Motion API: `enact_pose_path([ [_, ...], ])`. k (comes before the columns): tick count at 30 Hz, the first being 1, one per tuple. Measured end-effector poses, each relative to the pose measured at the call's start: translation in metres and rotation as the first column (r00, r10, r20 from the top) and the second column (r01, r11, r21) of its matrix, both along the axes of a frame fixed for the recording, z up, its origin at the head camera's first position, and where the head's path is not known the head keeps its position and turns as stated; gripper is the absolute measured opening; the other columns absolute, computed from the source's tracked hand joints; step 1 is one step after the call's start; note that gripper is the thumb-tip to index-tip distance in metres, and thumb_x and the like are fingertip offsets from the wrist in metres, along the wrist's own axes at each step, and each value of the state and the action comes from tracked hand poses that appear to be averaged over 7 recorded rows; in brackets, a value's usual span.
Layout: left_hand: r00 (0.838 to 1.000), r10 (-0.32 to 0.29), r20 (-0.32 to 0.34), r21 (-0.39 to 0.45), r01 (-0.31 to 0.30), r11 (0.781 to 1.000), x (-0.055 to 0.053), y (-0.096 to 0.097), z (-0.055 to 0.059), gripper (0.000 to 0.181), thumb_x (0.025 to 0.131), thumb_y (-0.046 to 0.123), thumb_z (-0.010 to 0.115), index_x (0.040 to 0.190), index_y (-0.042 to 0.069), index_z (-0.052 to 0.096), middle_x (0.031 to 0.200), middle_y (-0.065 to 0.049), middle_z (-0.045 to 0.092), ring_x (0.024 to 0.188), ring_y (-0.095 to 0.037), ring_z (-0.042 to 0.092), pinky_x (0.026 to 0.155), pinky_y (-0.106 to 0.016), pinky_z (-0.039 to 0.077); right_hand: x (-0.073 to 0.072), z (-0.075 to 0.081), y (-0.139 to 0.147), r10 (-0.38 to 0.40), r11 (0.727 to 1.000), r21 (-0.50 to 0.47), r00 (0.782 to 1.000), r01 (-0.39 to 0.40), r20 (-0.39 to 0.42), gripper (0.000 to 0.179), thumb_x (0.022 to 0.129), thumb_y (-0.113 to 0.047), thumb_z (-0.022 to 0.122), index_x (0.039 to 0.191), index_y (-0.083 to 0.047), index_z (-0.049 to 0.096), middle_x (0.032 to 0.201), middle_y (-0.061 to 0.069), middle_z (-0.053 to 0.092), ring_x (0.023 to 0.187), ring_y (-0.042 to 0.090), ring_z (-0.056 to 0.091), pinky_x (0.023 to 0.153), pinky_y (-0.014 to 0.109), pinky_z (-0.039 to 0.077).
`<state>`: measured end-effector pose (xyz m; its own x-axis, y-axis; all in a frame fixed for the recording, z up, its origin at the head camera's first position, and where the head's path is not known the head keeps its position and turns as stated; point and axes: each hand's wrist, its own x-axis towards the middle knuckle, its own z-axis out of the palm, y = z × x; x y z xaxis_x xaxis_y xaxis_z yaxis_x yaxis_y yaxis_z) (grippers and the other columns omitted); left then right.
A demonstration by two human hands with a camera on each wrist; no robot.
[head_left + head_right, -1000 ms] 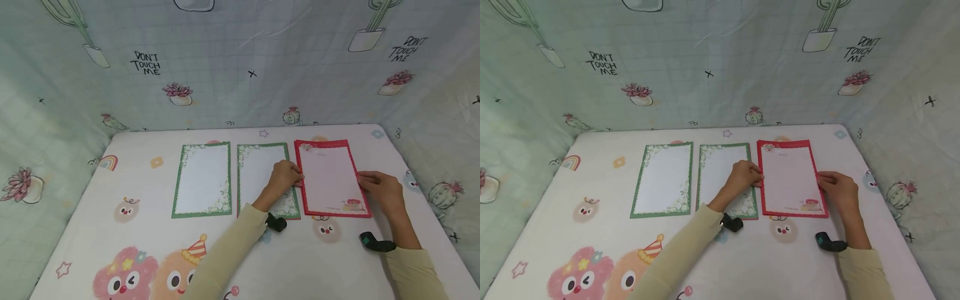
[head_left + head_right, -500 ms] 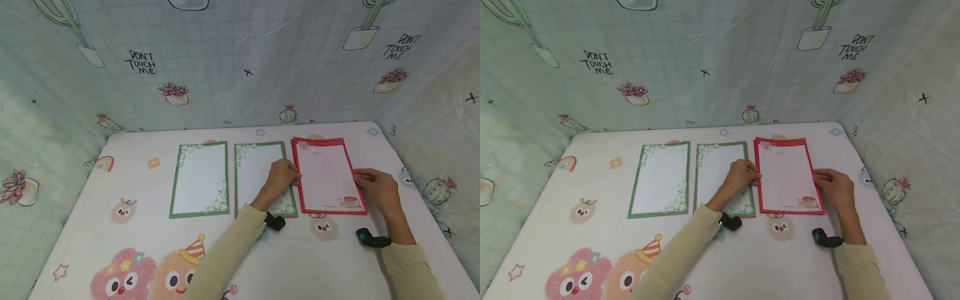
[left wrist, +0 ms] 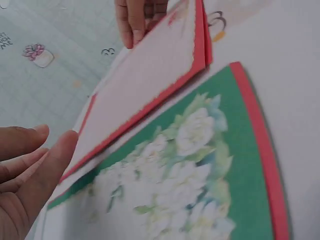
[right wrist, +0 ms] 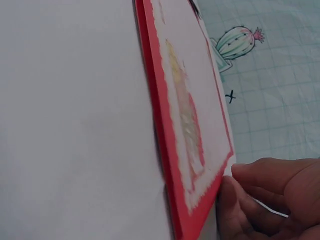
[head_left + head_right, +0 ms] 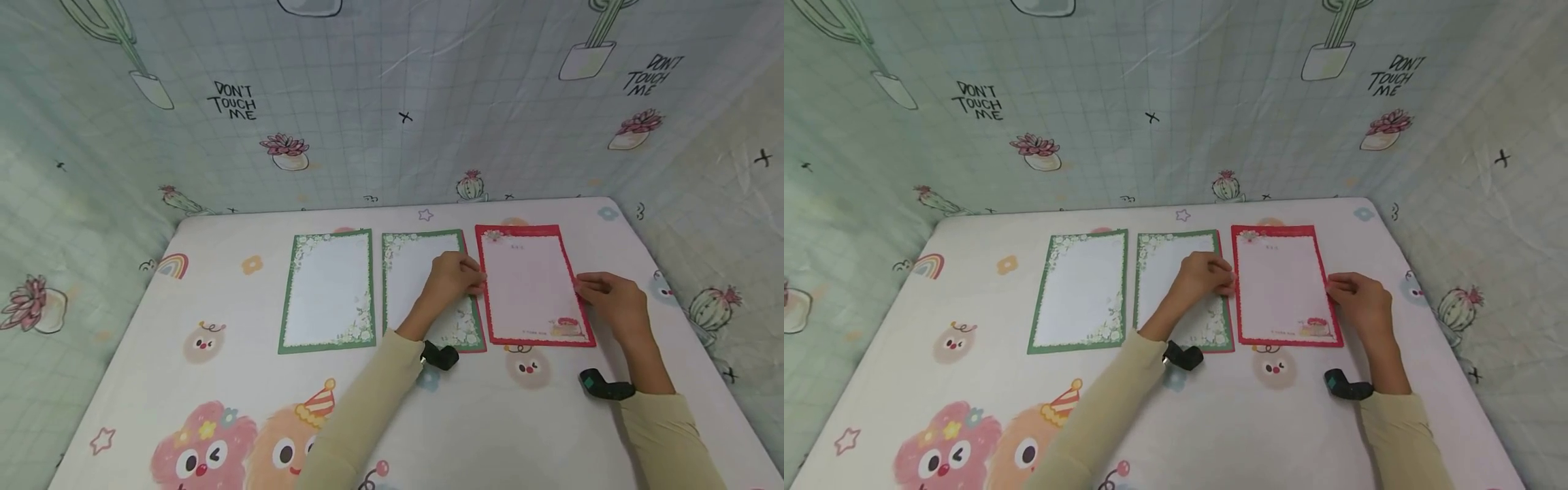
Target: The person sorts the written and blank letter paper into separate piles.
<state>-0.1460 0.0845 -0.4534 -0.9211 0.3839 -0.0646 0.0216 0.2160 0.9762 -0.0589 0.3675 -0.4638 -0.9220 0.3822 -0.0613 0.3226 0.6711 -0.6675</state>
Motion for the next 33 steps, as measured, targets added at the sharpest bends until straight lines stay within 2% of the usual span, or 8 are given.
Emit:
enact_pose_path([
  [4, 0.998, -0.033, -0.047, -0.016, 0.033, 0.999, -0.001, -0.017, 0.008, 0.012, 0.094, 0.005, 0.072, 0.102, -0.004, 0.07, 0.085, -0.012, 0.075, 0.076, -0.026, 0.076, 0.069, -0.024, 0.062, 0.006, 0.006, -0.003, 0.013, 0.998, 0.061, 0.999, -0.011, -0.04, 0.046, 0.104, -0.028, 0.058, 0.135, 0.005, 0.06, 0.123, 0.031, 0.065, 0.108, 0.045, 0.064, 0.078, 0.041, 0.06],
  [9, 0.996, -0.031, -0.085, -0.122, 0.02, 0.992, -0.002, -0.049, 0.016, 0.014, 0.097, 0.009, 0.069, 0.108, -0.001, 0.071, 0.093, -0.011, 0.075, 0.086, -0.025, 0.075, 0.072, -0.025, 0.061, 0.017, 0.015, -0.01, 0.032, 0.99, 0.138, 0.991, -0.013, -0.132, 0.039, 0.104, -0.022, 0.059, 0.132, 0.004, 0.063, 0.123, 0.03, 0.066, 0.111, 0.048, 0.063, 0.068, 0.017, 0.053],
  [11, 0.995, -0.017, -0.103, -0.161, 0.001, 0.987, -0.001, -0.063, 0.019, 0.015, 0.098, 0.011, 0.069, 0.109, 0.0, 0.071, 0.096, -0.011, 0.075, 0.089, -0.027, 0.075, 0.073, -0.028, 0.061, 0.019, 0.02, -0.016, 0.05, 0.989, 0.147, 0.986, -0.027, -0.158, 0.038, 0.103, -0.022, 0.06, 0.132, 0.003, 0.064, 0.123, 0.029, 0.066, 0.113, 0.048, 0.062, 0.07, 0.02, 0.056],
  [15, 0.989, 0.011, -0.148, -0.208, -0.042, 0.977, 0.002, -0.091, 0.022, 0.015, 0.098, 0.011, 0.069, 0.109, 0.001, 0.072, 0.101, -0.01, 0.075, 0.093, -0.027, 0.074, 0.074, -0.031, 0.06, 0.022, 0.029, -0.034, 0.114, 0.986, 0.145, 0.976, -0.088, -0.185, 0.037, 0.102, -0.02, 0.063, 0.133, 0.0, 0.064, 0.124, 0.027, 0.067, 0.115, 0.046, 0.062, 0.087, 0.05, 0.059],
  [18, 0.985, 0.029, -0.169, -0.232, -0.068, 0.97, 0.007, -0.109, 0.023, 0.015, 0.098, 0.012, 0.069, 0.11, 0.003, 0.072, 0.102, -0.009, 0.074, 0.095, -0.023, 0.073, 0.076, -0.031, 0.059, 0.022, 0.031, -0.048, 0.172, 0.98, 0.137, 0.964, -0.146, -0.202, 0.035, 0.1, -0.016, 0.065, 0.132, 0.0, 0.065, 0.122, 0.026, 0.068, 0.113, 0.045, 0.063, 0.093, 0.059, 0.054],
  [22, 0.981, 0.043, -0.19, -0.273, -0.095, 0.957, 0.013, -0.128, 0.023, 0.017, 0.099, 0.014, 0.068, 0.112, 0.004, 0.072, 0.104, -0.007, 0.074, 0.097, -0.021, 0.072, 0.079, -0.033, 0.059, 0.015, 0.03, -0.07, 0.226, 0.972, 0.108, 0.947, -0.207, -0.226, 0.032, 0.098, -0.012, 0.068, 0.128, -0.003, 0.068, 0.118, 0.023, 0.07, 0.109, 0.042, 0.066, 0.091, 0.054, 0.057],
  [27, 0.976, 0.063, -0.208, -0.296, -0.124, 0.947, 0.016, -0.145, 0.021, 0.022, 0.099, 0.015, 0.067, 0.117, 0.002, 0.07, 0.108, -0.01, 0.073, 0.102, -0.026, 0.071, 0.081, -0.038, 0.059, 0.002, 0.027, -0.096, 0.318, 0.948, 0.087, 0.918, -0.306, -0.238, 0.03, 0.096, -0.012, 0.07, 0.125, -0.002, 0.069, 0.116, 0.021, 0.072, 0.105, 0.041, 0.069, 0.092, 0.057, 0.056],
  [33, 0.98, 0.06, -0.188, -0.314, -0.118, 0.942, 0.017, -0.153, 0.014, 0.029, 0.101, 0.018, 0.065, 0.123, 0.0, 0.068, 0.111, -0.012, 0.072, 0.108, -0.03, 0.068, 0.083, -0.04, 0.059, -0.016, 0.018, -0.124, 0.358, 0.933, 0.028, 0.913, -0.36, -0.197, 0.031, 0.097, -0.014, 0.07, 0.126, -0.004, 0.069, 0.116, 0.018, 0.073, 0.105, 0.036, 0.069, 0.091, 0.053, 0.059],
])
